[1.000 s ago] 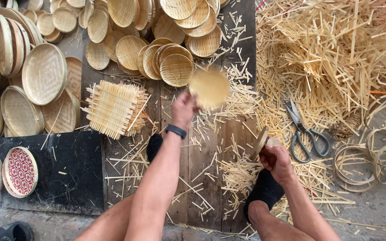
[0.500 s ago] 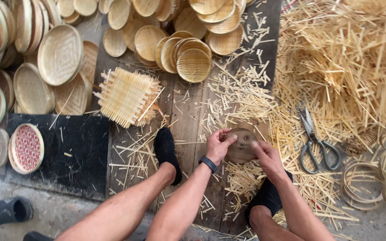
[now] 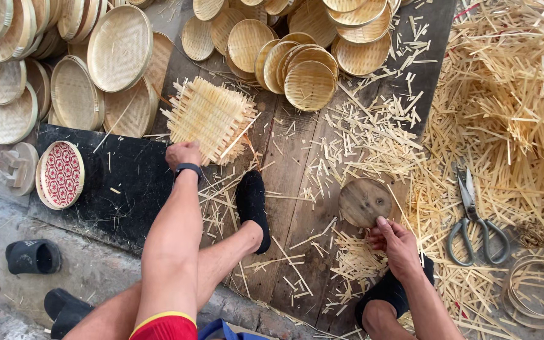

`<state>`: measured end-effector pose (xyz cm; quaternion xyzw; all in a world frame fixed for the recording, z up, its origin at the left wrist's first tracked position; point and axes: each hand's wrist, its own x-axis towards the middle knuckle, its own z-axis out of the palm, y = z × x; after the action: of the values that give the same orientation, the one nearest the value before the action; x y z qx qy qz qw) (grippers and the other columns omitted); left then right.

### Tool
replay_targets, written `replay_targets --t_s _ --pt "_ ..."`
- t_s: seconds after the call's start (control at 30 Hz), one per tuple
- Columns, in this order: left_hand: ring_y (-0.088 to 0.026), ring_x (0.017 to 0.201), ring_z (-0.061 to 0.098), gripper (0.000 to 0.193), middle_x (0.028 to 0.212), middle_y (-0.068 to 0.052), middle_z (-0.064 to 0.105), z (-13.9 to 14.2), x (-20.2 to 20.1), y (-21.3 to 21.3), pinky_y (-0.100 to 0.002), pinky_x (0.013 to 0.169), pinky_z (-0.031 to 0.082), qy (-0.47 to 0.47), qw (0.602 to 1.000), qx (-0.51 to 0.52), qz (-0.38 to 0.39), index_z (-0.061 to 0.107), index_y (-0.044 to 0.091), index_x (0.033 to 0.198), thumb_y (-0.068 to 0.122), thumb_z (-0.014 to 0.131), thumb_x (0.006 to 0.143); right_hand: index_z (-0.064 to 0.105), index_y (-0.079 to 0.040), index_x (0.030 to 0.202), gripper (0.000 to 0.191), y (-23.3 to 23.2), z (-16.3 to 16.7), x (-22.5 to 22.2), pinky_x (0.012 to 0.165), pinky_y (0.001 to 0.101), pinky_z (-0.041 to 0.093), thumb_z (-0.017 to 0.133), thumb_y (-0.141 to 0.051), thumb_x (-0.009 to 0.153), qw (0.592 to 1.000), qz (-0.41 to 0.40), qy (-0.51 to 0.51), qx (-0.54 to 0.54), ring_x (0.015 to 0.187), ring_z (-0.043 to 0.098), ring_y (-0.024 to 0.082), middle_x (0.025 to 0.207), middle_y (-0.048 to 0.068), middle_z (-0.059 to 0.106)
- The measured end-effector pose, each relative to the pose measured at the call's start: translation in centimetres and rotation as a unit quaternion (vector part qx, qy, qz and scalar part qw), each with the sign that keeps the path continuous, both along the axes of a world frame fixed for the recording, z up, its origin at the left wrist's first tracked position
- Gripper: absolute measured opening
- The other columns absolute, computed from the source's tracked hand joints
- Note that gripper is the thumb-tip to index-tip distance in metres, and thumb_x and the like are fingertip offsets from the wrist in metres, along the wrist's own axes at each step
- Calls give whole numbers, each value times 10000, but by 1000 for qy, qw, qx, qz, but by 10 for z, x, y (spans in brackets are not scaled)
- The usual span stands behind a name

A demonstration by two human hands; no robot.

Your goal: The person weaves thin bamboo strips into a square mat by hand, trims it into a circular shape using shears, and secures the woven piece into a pre-made bamboo rim to create a small plate or shallow basket.

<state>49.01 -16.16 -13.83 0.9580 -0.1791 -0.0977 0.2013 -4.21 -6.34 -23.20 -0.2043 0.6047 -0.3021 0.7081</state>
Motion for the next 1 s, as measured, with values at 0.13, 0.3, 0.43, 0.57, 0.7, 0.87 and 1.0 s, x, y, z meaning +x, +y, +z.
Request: replay_targets --t_s 0.13,0.3,0.43,0.57,0.7,0.87,1.0 --pt "-329 1087 620 231 1180 -168 621 -1 7 11 -413 993 522 -31 999 -29 -20 783 145 830 319 906 740 696 8 951 395 0 1 -1 617 337 536 679 -387 960 1000 0 -4 2 702 662 187 818 102 697" --pt "-303 903 588 232 1069 -198 589 14 4 1 -401 794 529 -170 937 -306 -19 730 11 812 153 913 825 687 2 944 366 0 5 -1 609 328 528 674 -362 972 1000 -10 -24 0 700 665 186 819 97 695" --pt "-148 822 645 148 942 -64 701 31 -13 -1 -279 745 550 31 884 -467 -12 706 32 961 125 810 911 675 9 967 362 2 4 -2 607 326 531 679 -353 968 999 -22 -35 2 686 660 181 810 93 692" --pt "-103 858 654 122 947 -20 719 10 -87 10 -252 821 555 259 838 -416 -239 693 54 979 100 792 925 658 -1 1104 382 5 4 -6 566 312 456 634 -373 1017 997 -46 50 -42 663 598 153 838 75 656" --pt "-83 792 676 105 881 -13 748 -46 -217 45 -230 734 574 395 817 -244 -341 716 61 949 148 767 920 669 18 1208 477 -2 18 -22 656 284 523 562 -424 1064 989 -110 -35 -94 725 623 125 907 52 651" --pt "-89 721 599 142 846 -12 697 -80 -290 71 -234 635 505 378 846 -167 -337 778 13 922 125 845 864 697 -12 1142 361 -13 32 -37 801 245 589 632 -291 922 995 -54 -77 -46 865 723 97 1014 51 779" --pt "-73 735 628 163 898 6 699 -76 -283 76 -221 652 525 293 859 -177 -381 798 10 914 132 865 830 715 13 936 176 -12 22 -35 608 318 525 792 -138 888 1000 -7 9 -22 670 624 166 825 109 733"
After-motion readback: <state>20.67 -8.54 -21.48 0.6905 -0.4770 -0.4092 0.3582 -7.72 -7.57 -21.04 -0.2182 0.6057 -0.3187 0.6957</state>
